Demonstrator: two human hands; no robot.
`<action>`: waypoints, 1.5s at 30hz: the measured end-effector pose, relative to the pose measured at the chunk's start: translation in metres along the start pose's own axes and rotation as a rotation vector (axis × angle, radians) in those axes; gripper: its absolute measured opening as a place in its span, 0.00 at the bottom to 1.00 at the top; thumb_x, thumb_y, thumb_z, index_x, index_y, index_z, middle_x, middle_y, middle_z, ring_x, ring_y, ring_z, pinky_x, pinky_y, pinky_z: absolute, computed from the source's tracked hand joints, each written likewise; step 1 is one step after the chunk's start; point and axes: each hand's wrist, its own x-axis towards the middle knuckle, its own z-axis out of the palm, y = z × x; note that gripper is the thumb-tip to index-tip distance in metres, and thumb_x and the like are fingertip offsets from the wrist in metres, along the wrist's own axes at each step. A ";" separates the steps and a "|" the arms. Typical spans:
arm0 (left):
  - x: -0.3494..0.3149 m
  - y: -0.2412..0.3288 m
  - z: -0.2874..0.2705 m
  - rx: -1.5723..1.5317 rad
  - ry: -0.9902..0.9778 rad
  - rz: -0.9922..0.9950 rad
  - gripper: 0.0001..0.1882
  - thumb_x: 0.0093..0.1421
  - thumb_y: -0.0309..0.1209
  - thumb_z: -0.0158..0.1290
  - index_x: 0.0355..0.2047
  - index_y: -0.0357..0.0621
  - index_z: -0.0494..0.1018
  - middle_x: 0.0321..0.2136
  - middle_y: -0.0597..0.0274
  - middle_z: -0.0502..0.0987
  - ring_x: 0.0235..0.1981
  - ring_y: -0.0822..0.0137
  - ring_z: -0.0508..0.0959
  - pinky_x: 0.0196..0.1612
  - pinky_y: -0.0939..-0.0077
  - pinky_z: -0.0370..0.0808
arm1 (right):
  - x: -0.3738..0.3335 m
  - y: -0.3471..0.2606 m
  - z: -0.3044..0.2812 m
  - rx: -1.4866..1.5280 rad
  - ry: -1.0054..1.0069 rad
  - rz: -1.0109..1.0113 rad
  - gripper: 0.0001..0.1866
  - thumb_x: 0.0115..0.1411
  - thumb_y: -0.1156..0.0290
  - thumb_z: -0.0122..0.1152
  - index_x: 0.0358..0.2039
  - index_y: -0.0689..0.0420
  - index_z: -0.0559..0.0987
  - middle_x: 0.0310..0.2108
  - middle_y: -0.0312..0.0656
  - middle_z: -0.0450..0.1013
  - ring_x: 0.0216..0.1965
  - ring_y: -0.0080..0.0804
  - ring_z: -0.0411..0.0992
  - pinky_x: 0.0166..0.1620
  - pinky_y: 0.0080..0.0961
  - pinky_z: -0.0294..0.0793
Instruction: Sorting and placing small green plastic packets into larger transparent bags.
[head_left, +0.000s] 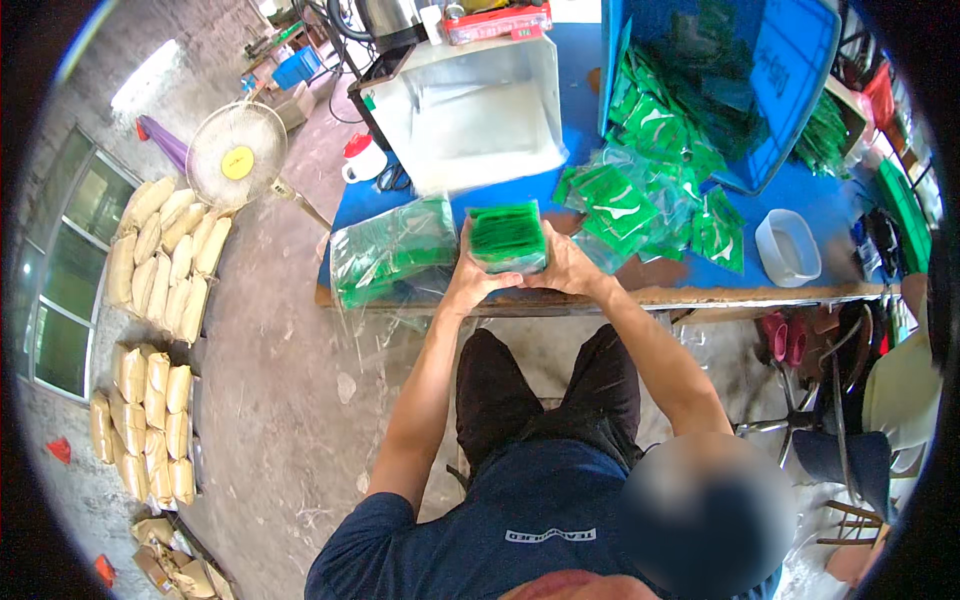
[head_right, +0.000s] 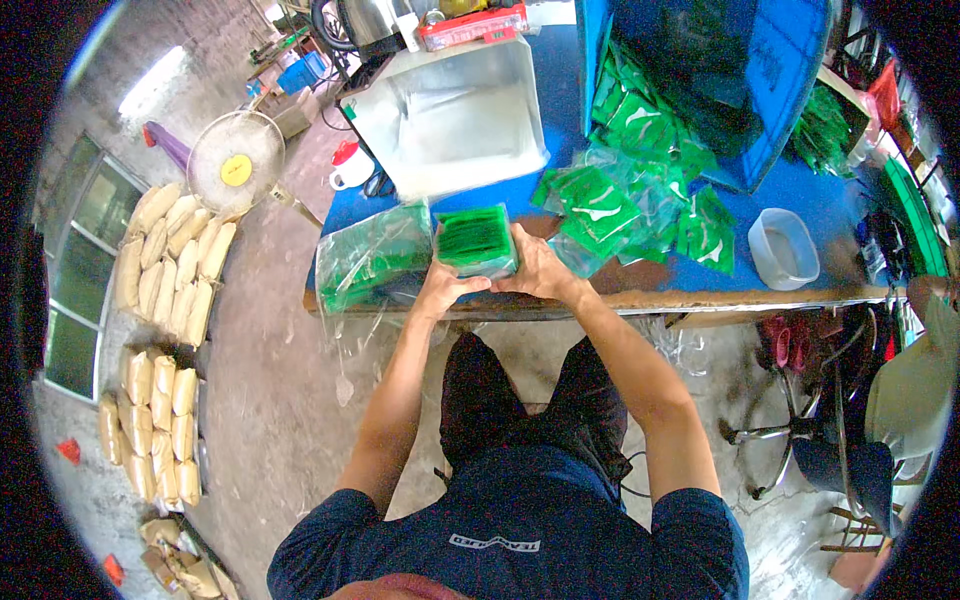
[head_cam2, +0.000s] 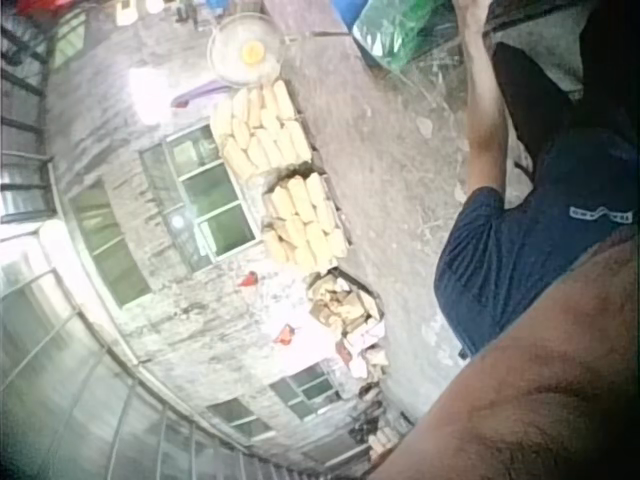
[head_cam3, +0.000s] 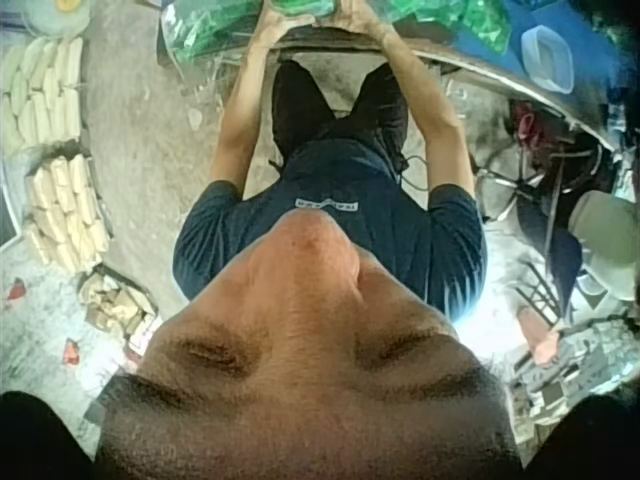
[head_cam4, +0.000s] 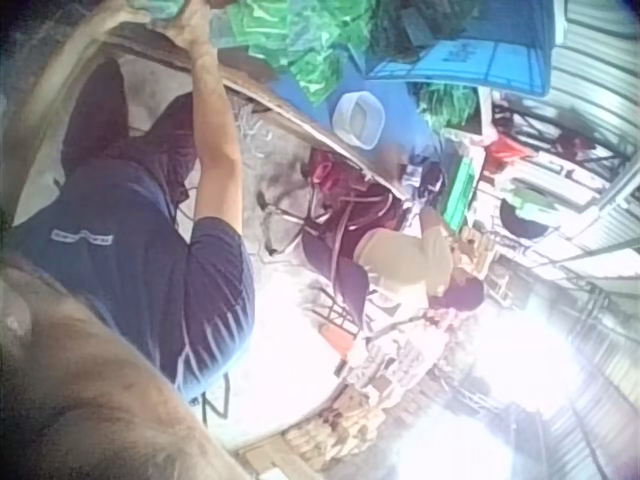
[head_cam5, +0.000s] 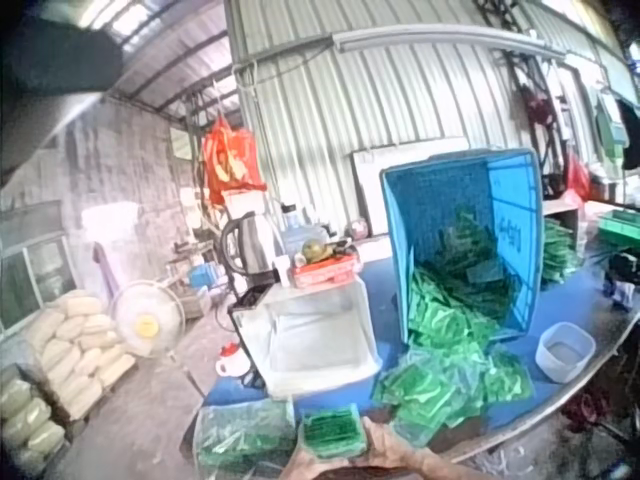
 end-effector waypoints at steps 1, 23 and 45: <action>-0.001 0.006 0.004 -0.102 -0.007 -0.034 0.65 0.38 0.22 0.73 0.70 0.48 0.41 0.60 0.61 0.66 0.60 0.64 0.68 0.61 0.66 0.68 | -0.001 -0.002 -0.001 0.006 0.004 -0.012 0.46 0.39 0.58 0.79 0.53 0.63 0.62 0.43 0.57 0.72 0.51 0.60 0.70 0.53 0.46 0.70; 0.028 0.023 -0.053 -0.521 -0.040 -0.144 0.40 0.60 0.45 0.59 0.67 0.45 0.57 0.63 0.52 0.65 0.64 0.61 0.64 0.67 0.66 0.57 | 0.000 0.011 0.004 0.252 -0.028 0.002 0.53 0.43 0.62 0.78 0.65 0.58 0.55 0.55 0.51 0.69 0.59 0.47 0.67 0.61 0.39 0.65; -0.064 0.042 0.044 -0.309 0.107 -0.140 0.37 0.43 0.27 0.72 0.54 0.39 0.69 0.46 0.60 0.77 0.49 0.67 0.75 0.55 0.68 0.71 | -0.042 -0.089 -0.040 0.093 -0.263 0.298 0.50 0.37 0.59 0.80 0.59 0.65 0.64 0.47 0.51 0.74 0.49 0.43 0.74 0.54 0.36 0.72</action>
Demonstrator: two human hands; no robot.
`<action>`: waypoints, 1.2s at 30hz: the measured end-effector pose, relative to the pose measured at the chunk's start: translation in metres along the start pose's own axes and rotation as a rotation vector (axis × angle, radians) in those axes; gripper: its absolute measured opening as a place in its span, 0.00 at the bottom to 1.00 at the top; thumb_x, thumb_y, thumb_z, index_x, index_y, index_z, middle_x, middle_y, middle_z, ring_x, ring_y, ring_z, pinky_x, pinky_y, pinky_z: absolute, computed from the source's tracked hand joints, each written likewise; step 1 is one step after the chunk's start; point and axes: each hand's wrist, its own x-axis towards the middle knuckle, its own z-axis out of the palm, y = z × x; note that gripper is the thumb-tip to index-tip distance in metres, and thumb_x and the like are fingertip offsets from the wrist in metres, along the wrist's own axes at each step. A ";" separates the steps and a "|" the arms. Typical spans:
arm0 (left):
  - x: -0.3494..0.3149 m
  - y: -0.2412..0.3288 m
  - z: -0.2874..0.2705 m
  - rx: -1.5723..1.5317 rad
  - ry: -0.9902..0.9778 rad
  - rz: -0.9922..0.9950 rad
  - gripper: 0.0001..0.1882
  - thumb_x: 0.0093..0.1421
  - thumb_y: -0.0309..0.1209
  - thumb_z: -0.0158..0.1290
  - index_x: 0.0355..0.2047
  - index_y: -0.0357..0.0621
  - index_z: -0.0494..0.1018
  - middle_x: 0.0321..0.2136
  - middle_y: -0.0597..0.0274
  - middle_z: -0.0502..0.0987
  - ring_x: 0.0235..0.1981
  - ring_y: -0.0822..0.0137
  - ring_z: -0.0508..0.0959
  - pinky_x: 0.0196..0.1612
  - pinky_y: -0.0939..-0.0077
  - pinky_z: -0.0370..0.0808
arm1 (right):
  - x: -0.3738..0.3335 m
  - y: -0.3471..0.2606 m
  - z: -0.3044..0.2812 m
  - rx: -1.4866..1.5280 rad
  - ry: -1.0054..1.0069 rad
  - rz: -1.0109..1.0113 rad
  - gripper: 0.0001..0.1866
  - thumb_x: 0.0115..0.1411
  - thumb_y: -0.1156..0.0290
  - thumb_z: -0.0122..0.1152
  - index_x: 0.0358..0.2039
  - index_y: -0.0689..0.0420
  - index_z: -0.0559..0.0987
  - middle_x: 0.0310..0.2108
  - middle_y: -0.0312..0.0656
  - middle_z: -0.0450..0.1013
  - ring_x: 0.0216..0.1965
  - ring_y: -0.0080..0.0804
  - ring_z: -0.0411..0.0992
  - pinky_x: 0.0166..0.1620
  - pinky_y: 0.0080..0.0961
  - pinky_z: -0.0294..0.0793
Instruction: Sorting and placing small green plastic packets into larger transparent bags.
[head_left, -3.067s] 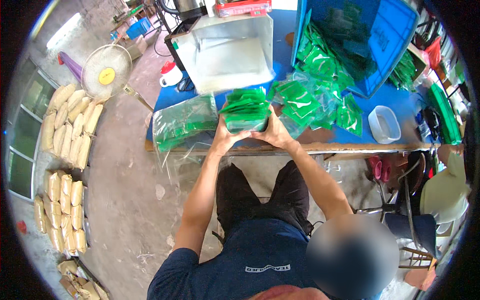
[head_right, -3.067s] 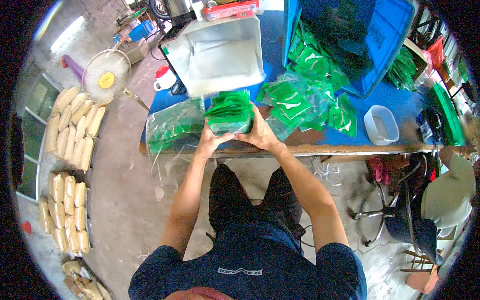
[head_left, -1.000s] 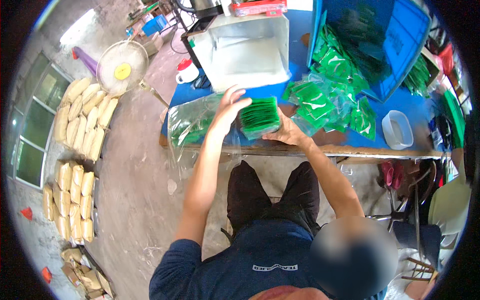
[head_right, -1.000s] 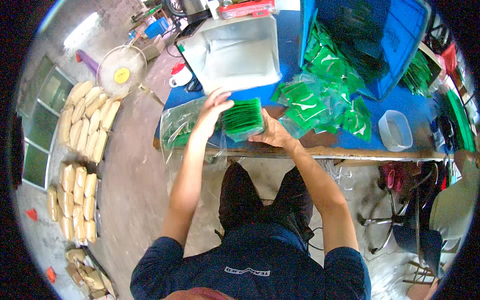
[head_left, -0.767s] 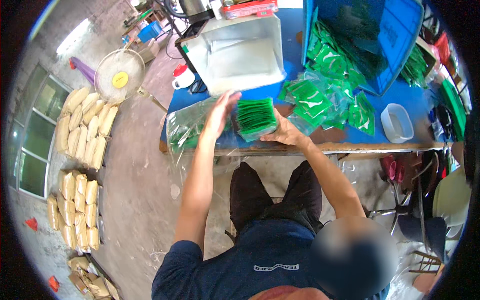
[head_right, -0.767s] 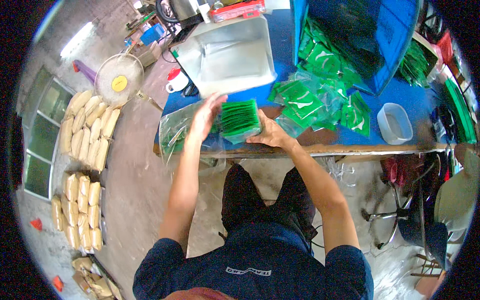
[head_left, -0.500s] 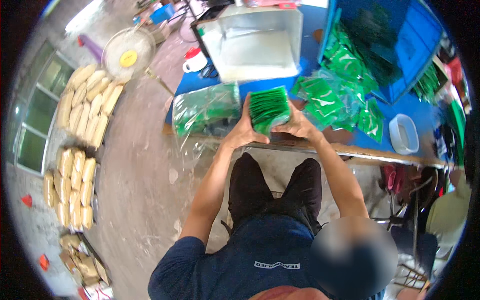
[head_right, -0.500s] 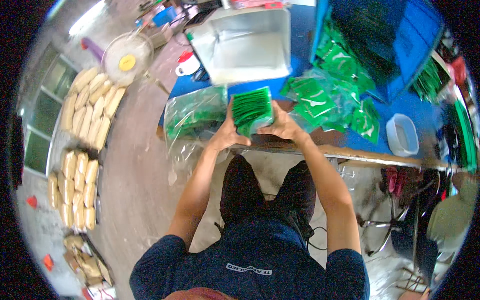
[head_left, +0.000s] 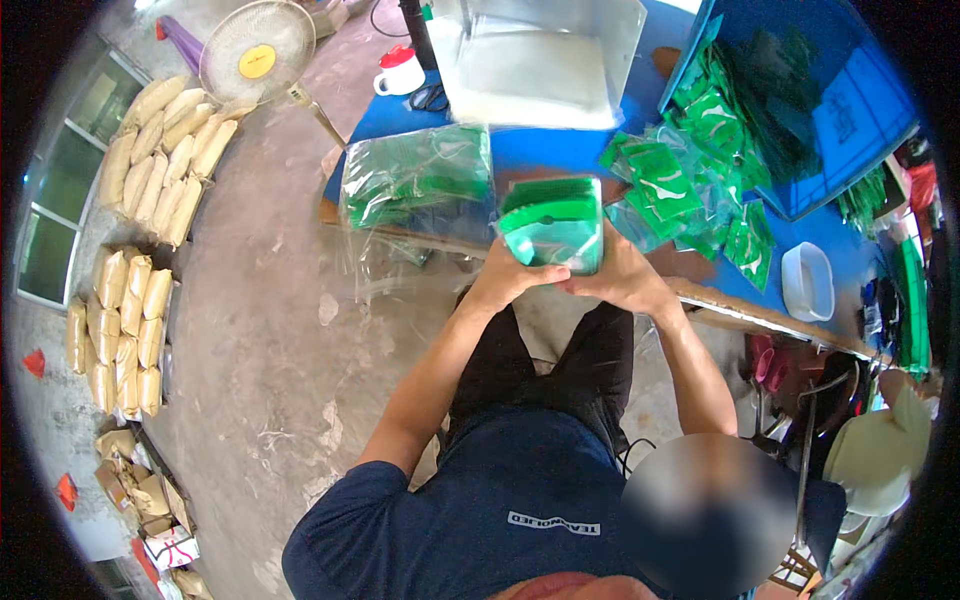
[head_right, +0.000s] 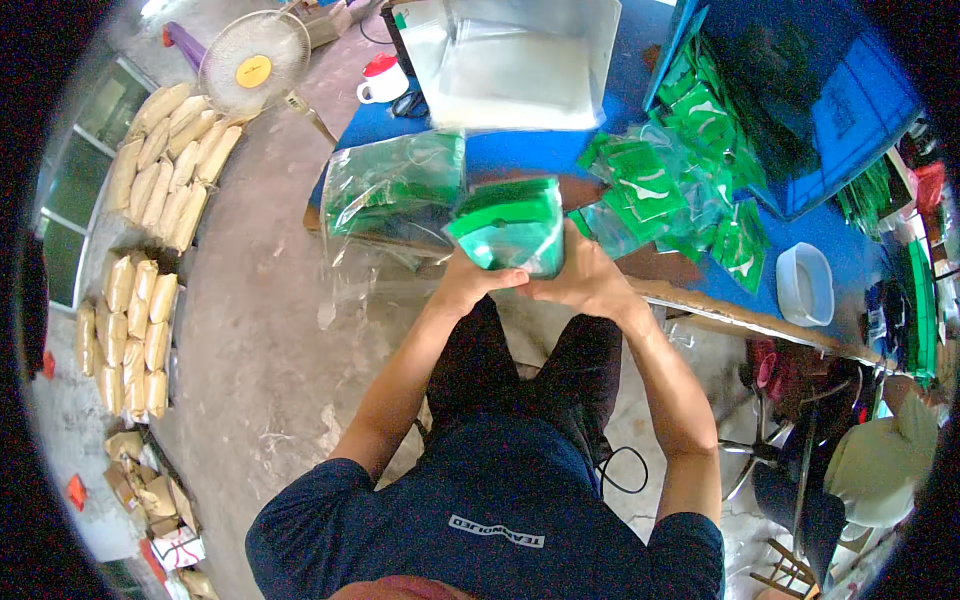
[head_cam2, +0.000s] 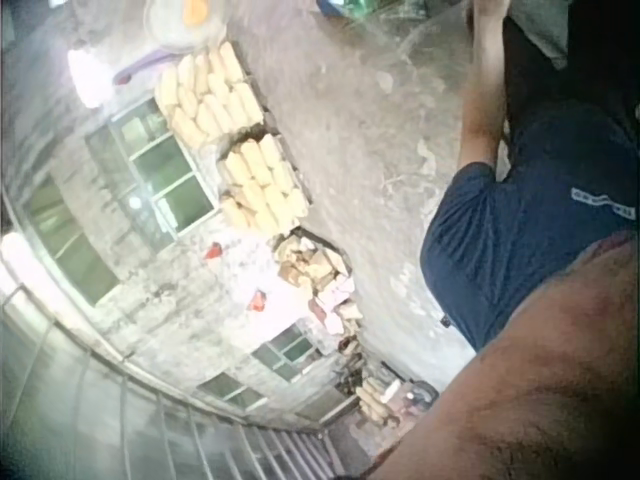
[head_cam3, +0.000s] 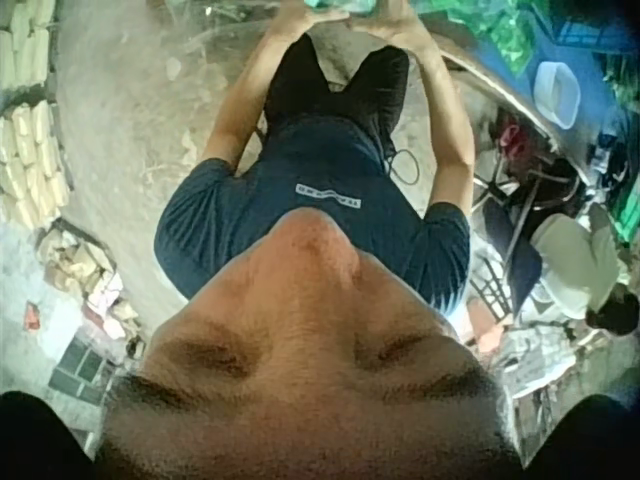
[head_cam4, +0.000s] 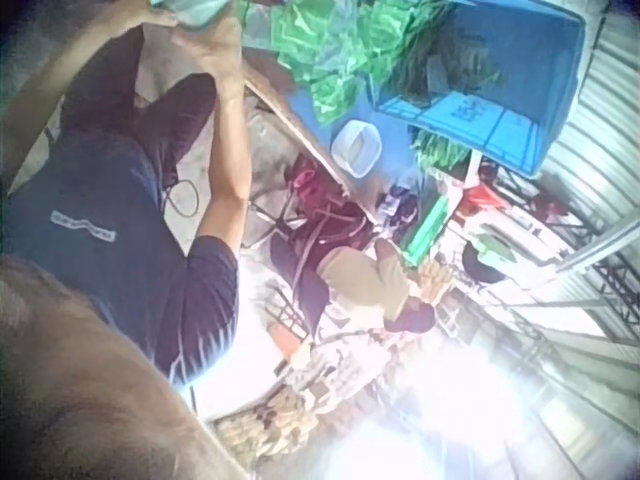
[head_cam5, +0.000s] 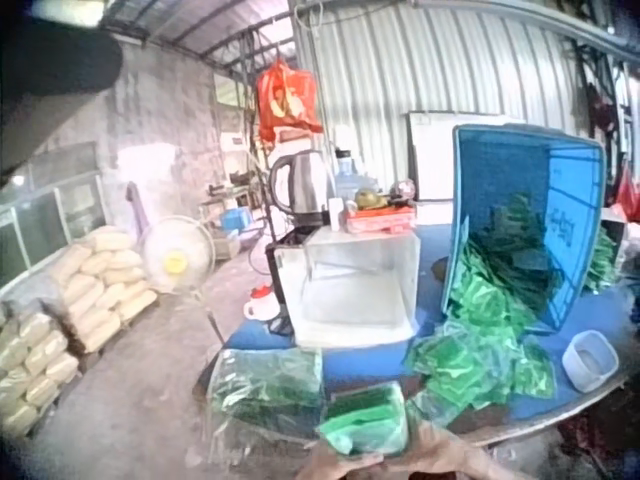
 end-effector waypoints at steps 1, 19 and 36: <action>-0.004 -0.005 0.002 -0.039 0.035 0.051 0.39 0.42 0.27 0.71 0.56 0.41 0.68 0.47 0.60 0.76 0.50 0.66 0.75 0.53 0.67 0.72 | -0.010 0.000 0.001 -0.114 0.056 -0.135 0.46 0.47 0.42 0.71 0.54 0.65 0.68 0.44 0.52 0.76 0.46 0.46 0.76 0.49 0.39 0.76; -0.034 0.000 -0.007 -0.858 -0.251 -0.007 0.65 0.41 0.67 0.63 0.70 0.45 0.47 0.69 0.49 0.51 0.68 0.52 0.56 0.67 0.49 0.57 | -0.060 0.035 0.041 0.969 -0.050 0.169 0.44 0.52 0.59 0.73 0.64 0.57 0.60 0.55 0.46 0.69 0.57 0.38 0.68 0.59 0.35 0.68; -0.095 0.063 -0.095 1.118 0.586 0.393 0.46 0.47 0.33 0.69 0.65 0.49 0.59 0.66 0.50 0.56 0.67 0.50 0.56 0.69 0.53 0.54 | 0.004 -0.017 0.042 0.258 0.563 -0.426 0.51 0.44 0.72 0.77 0.64 0.57 0.54 0.53 0.48 0.64 0.55 0.38 0.65 0.58 0.34 0.66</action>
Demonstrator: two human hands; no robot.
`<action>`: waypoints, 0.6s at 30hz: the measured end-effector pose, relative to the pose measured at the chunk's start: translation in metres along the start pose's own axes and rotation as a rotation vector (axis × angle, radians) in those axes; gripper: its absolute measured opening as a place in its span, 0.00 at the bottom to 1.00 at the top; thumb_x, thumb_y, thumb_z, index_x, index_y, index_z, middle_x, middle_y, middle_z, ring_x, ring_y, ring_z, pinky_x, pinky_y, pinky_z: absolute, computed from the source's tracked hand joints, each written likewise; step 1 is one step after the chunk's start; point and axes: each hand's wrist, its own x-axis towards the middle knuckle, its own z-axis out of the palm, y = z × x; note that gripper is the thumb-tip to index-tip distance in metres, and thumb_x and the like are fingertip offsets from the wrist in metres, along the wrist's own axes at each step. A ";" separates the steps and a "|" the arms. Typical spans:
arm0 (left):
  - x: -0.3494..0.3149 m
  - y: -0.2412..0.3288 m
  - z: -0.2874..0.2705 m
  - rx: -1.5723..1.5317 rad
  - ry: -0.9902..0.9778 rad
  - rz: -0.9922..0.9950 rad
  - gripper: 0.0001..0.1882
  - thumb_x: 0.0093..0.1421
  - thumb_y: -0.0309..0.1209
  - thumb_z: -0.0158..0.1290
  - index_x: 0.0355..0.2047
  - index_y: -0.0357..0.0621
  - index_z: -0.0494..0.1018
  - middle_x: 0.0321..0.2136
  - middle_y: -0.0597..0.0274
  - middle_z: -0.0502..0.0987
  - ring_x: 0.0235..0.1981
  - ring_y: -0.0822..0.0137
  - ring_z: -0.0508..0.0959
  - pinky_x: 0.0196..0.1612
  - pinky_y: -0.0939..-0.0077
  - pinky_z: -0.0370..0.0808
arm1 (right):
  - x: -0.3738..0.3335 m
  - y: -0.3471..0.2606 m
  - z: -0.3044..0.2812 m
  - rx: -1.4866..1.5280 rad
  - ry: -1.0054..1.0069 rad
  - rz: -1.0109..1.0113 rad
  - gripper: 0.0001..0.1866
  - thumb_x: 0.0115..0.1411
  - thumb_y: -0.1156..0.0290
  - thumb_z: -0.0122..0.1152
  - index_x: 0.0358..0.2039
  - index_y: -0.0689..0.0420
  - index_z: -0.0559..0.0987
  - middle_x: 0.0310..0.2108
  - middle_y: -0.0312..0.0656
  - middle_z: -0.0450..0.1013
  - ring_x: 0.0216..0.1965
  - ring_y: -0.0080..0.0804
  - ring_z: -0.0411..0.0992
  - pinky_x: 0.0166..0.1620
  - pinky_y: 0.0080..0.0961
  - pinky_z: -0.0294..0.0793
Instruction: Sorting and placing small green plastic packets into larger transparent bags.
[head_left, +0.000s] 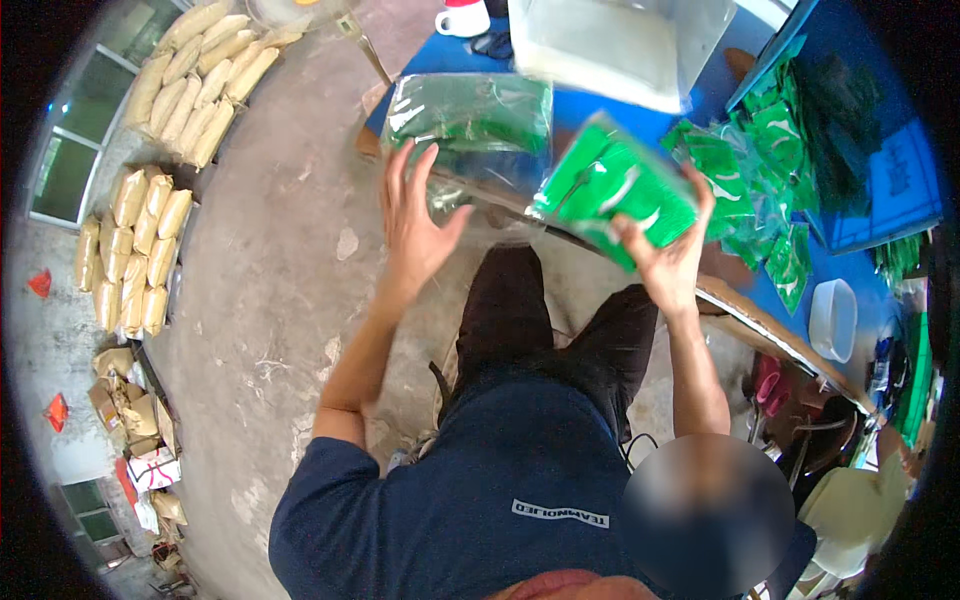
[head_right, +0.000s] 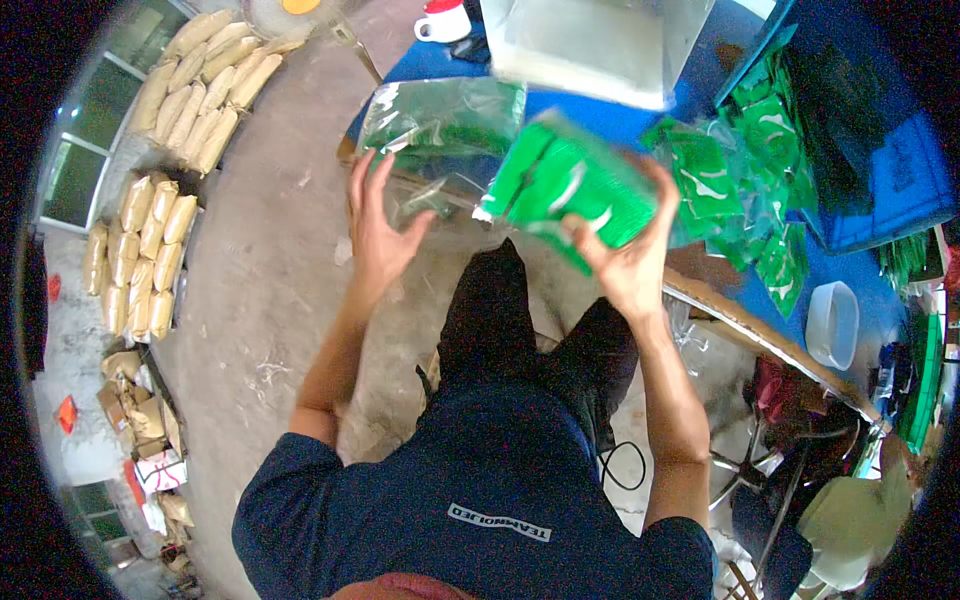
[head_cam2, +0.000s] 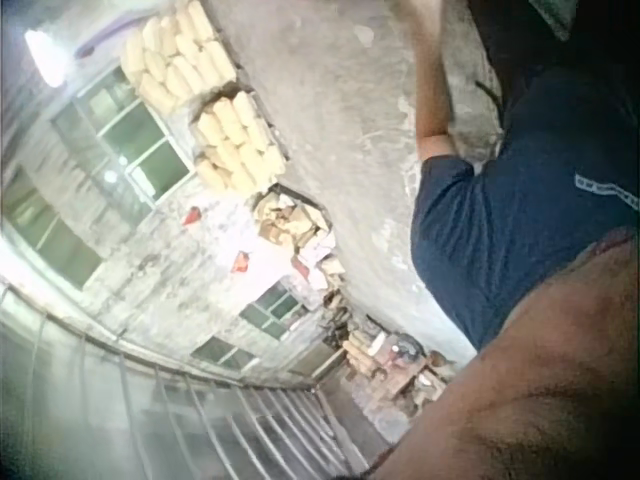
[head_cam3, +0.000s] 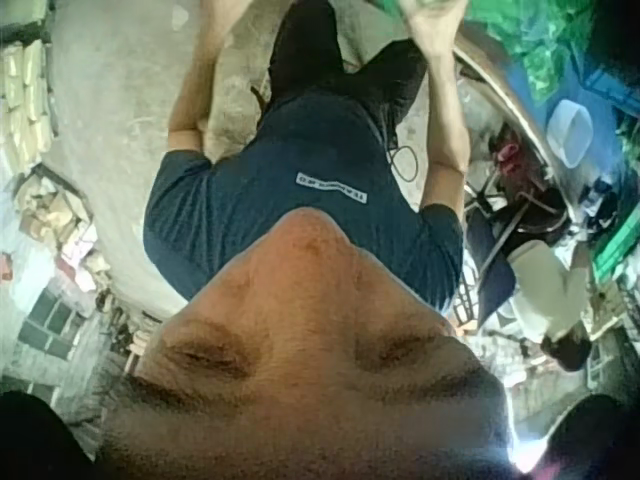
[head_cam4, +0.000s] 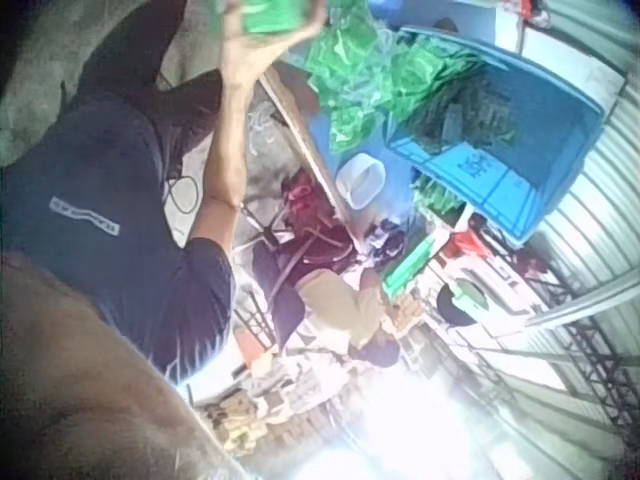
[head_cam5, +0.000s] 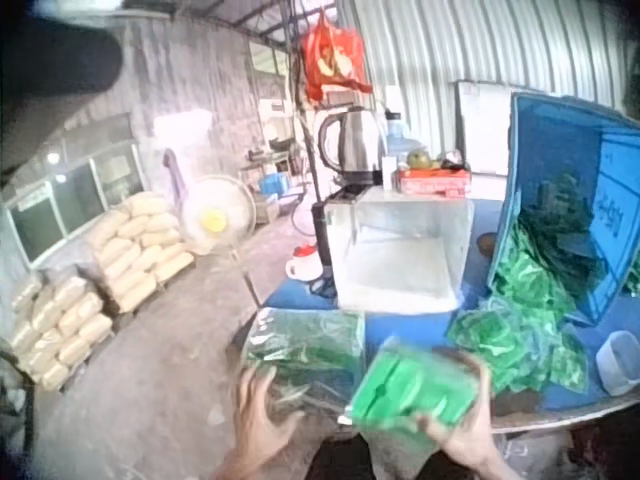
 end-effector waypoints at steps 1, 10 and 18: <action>0.010 -0.004 -0.010 0.603 -0.023 0.138 0.50 0.42 0.32 0.71 0.66 0.51 0.59 0.68 0.50 0.52 0.69 0.47 0.51 0.69 0.50 0.52 | 0.008 0.014 0.003 -0.121 0.158 -0.071 0.50 0.44 0.71 0.77 0.64 0.57 0.55 0.53 0.50 0.64 0.55 0.40 0.65 0.58 0.35 0.66; 0.023 -0.037 0.000 0.634 -0.010 0.398 0.21 0.53 0.34 0.63 0.49 0.51 0.77 0.50 0.60 0.72 0.51 0.56 0.72 0.52 0.57 0.67 | 0.006 0.076 0.003 -0.485 0.321 -0.223 0.44 0.45 0.64 0.75 0.60 0.58 0.61 0.47 0.55 0.68 0.46 0.56 0.71 0.46 0.44 0.75; 0.031 -0.016 0.030 0.347 -0.009 0.454 0.08 0.55 0.28 0.63 0.36 0.44 0.80 0.26 0.61 0.73 0.22 0.63 0.76 0.26 0.71 0.73 | 0.031 0.041 -0.031 0.384 0.214 0.238 0.38 0.54 0.62 0.70 0.61 0.58 0.62 0.53 0.45 0.70 0.51 0.38 0.72 0.54 0.40 0.73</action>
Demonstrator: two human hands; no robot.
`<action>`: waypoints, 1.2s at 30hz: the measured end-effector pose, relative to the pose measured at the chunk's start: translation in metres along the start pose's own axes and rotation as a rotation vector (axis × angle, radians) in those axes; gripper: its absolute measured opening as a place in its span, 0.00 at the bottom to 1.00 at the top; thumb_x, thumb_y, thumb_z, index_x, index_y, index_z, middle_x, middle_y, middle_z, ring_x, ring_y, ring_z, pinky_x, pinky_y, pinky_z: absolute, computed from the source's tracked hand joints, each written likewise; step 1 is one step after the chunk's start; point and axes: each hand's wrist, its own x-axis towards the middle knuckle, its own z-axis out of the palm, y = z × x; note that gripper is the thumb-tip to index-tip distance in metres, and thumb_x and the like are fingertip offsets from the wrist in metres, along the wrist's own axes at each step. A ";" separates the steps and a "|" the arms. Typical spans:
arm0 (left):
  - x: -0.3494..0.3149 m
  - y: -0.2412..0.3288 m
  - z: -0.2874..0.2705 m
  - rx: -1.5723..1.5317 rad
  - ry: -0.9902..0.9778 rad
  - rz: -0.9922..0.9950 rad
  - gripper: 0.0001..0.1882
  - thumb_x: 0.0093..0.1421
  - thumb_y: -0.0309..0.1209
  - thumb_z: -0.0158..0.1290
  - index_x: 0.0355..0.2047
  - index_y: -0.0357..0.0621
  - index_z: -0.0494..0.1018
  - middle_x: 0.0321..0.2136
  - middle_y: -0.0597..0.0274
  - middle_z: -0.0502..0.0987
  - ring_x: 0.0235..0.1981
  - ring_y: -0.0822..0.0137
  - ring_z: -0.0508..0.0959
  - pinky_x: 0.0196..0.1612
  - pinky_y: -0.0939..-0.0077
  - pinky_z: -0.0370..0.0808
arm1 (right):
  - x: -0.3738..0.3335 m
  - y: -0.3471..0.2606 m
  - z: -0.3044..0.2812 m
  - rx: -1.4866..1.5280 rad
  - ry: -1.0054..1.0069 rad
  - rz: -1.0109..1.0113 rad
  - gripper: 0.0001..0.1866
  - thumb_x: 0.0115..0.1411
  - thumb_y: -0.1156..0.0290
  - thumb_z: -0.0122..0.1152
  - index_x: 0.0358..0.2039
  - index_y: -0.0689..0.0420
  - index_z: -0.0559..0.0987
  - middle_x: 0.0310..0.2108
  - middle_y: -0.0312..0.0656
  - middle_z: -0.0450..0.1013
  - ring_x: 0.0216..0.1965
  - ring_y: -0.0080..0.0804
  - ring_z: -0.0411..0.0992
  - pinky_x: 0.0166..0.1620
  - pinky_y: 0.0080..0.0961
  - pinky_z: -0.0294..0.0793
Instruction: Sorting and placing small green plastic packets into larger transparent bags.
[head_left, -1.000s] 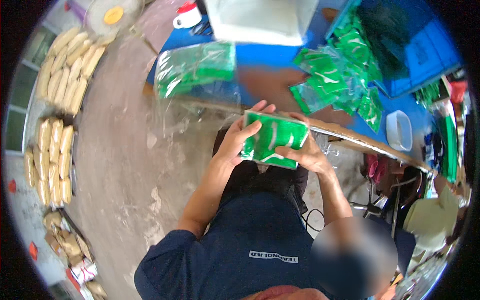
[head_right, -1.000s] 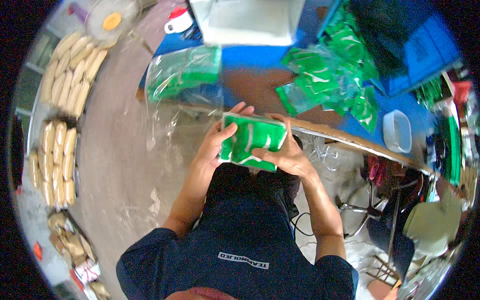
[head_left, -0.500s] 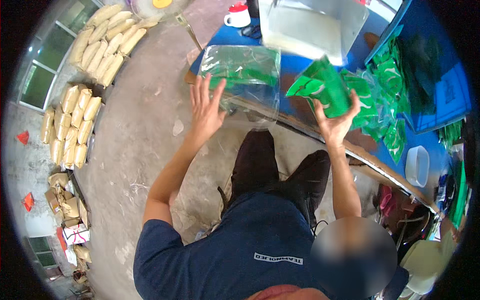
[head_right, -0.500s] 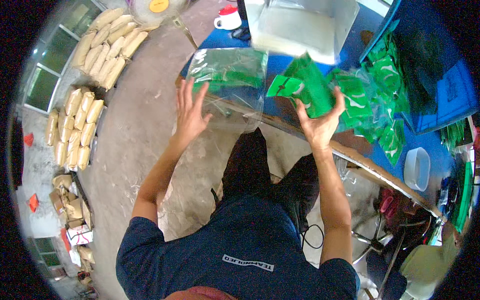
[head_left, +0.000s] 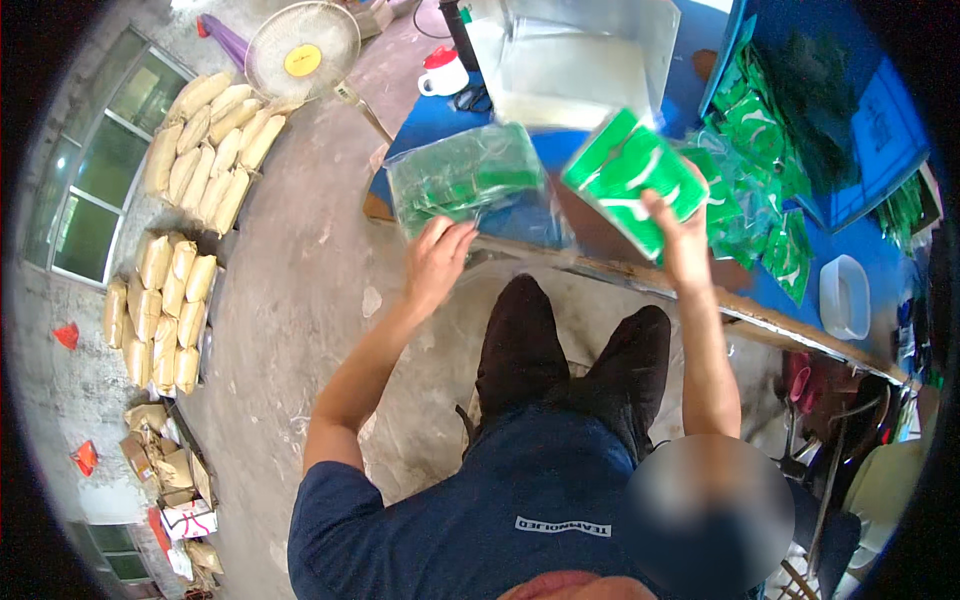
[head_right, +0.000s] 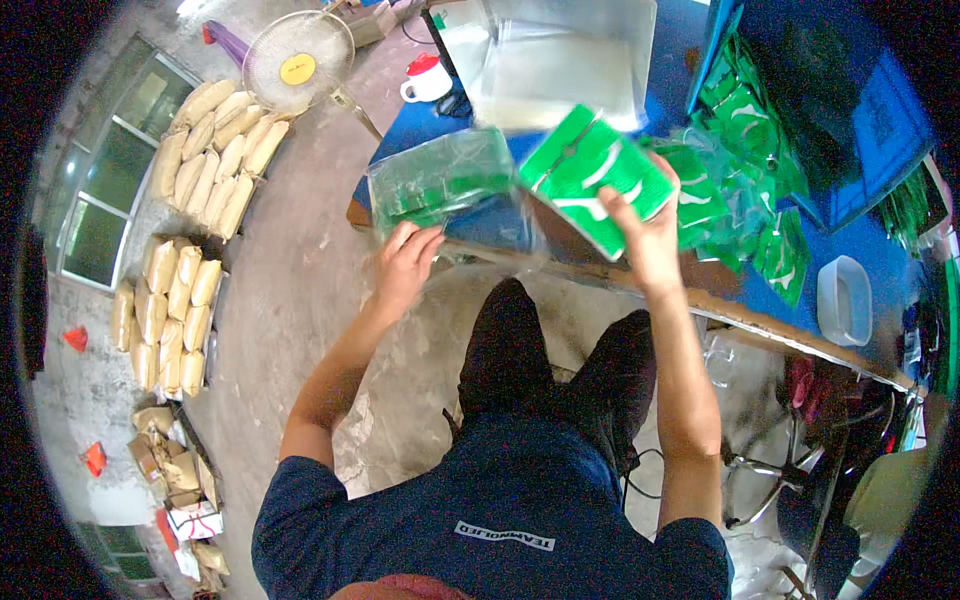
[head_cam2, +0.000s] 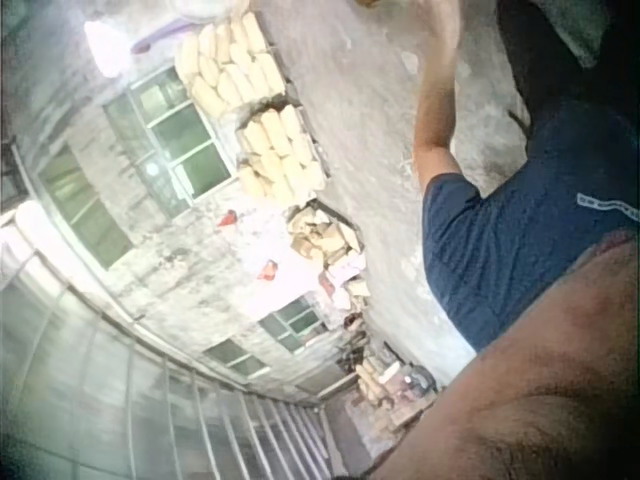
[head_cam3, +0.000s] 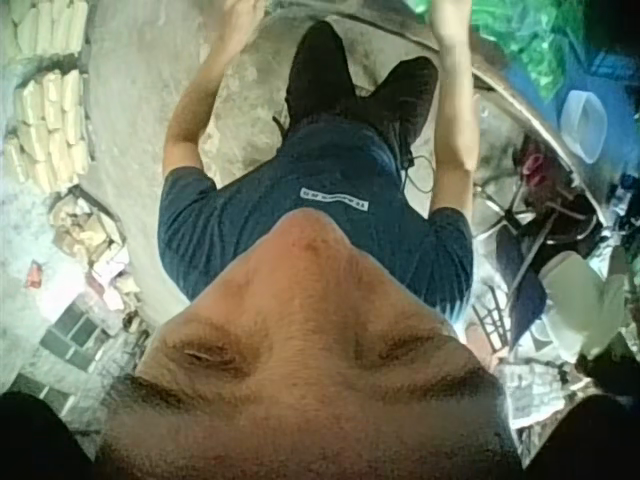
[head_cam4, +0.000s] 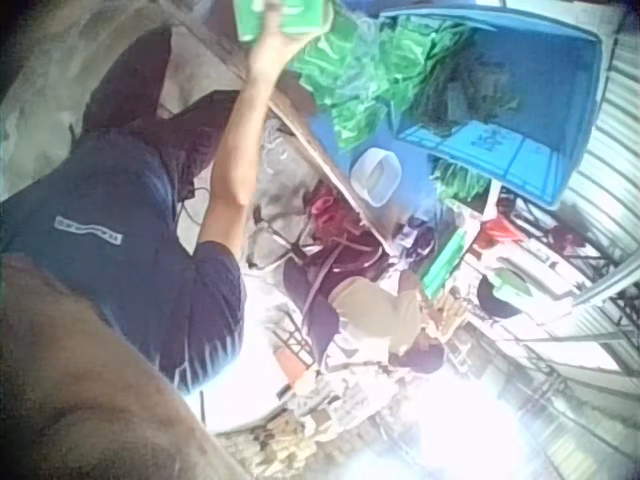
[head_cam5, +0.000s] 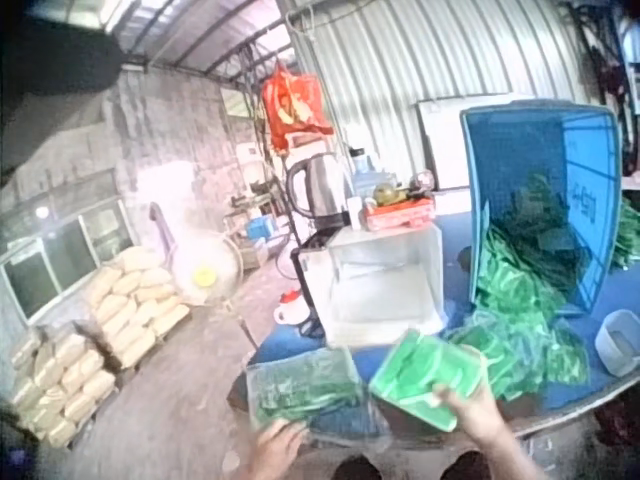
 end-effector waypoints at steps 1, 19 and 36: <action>0.005 0.009 0.007 -0.074 -0.018 -0.032 0.08 0.55 0.28 0.63 0.36 0.44 0.81 0.26 0.61 0.72 0.22 0.63 0.76 0.26 0.71 0.73 | -0.004 -0.014 -0.011 0.293 -0.085 0.281 0.35 0.55 0.60 0.68 0.59 0.58 0.65 0.52 0.45 0.72 0.51 0.39 0.73 0.54 0.40 0.73; 0.047 0.011 0.047 -0.652 -0.388 -0.605 0.10 0.58 0.27 0.61 0.37 0.34 0.80 0.22 0.72 0.76 0.22 0.78 0.72 0.22 0.76 0.67 | -0.004 0.016 0.016 0.329 -0.626 0.698 0.27 0.48 0.65 0.72 0.49 0.57 0.76 0.45 0.39 0.76 0.46 0.30 0.75 0.51 0.29 0.75; 0.085 0.055 0.007 -0.181 -0.207 -0.107 0.05 0.54 0.24 0.62 0.31 0.36 0.80 0.18 0.61 0.70 0.17 0.71 0.68 0.22 0.74 0.65 | -0.057 0.034 0.089 0.092 0.105 0.410 0.46 0.46 0.63 0.76 0.56 0.67 0.55 0.48 0.51 0.70 0.50 0.35 0.71 0.54 0.28 0.71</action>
